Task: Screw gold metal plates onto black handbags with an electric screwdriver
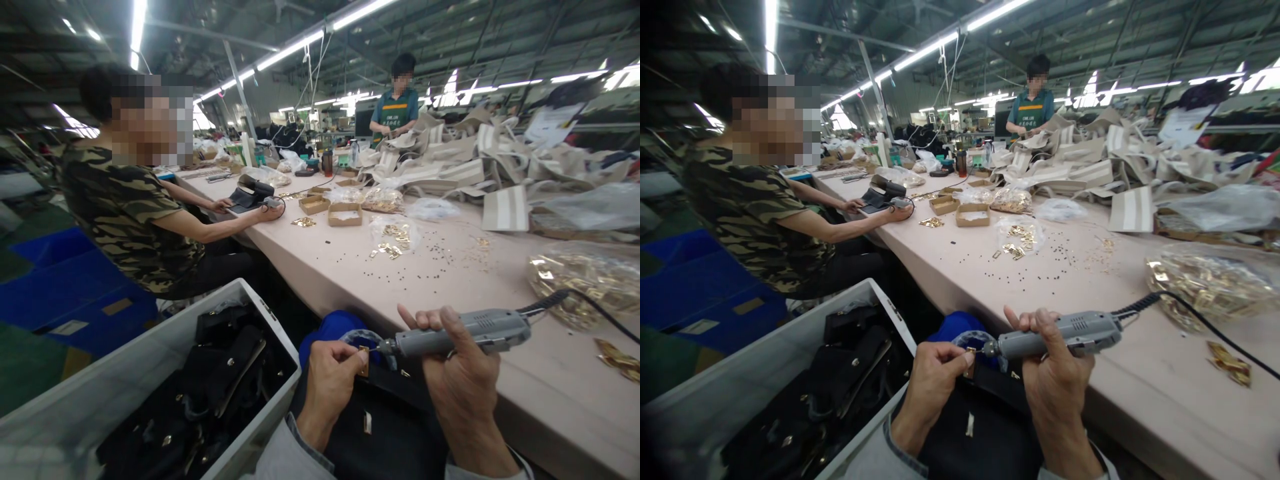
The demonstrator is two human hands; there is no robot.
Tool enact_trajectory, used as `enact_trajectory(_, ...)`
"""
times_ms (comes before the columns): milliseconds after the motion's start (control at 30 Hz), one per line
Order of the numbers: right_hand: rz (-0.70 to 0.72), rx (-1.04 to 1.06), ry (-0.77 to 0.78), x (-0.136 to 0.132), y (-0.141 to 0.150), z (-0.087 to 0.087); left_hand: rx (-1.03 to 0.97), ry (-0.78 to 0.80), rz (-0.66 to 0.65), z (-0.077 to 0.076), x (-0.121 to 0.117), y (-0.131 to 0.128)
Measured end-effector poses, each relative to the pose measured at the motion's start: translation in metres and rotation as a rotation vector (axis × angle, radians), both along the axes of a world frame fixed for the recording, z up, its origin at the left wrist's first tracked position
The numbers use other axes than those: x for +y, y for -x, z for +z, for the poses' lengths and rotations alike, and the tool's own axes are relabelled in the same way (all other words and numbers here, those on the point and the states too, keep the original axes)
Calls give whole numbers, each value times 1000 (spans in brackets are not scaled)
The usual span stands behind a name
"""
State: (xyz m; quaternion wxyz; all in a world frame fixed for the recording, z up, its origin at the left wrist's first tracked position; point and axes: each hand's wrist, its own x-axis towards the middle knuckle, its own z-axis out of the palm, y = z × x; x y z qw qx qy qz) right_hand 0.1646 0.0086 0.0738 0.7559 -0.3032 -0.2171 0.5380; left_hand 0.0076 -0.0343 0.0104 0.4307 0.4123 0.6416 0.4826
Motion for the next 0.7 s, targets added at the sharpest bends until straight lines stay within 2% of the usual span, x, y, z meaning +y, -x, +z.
enact_trajectory(233,-6,5,-3,0,0,-4,3,2,-5,7,-2,-1)
enact_trajectory(700,-22,-10,2,1,2,-2,34,-3,-23,6,-2,0)
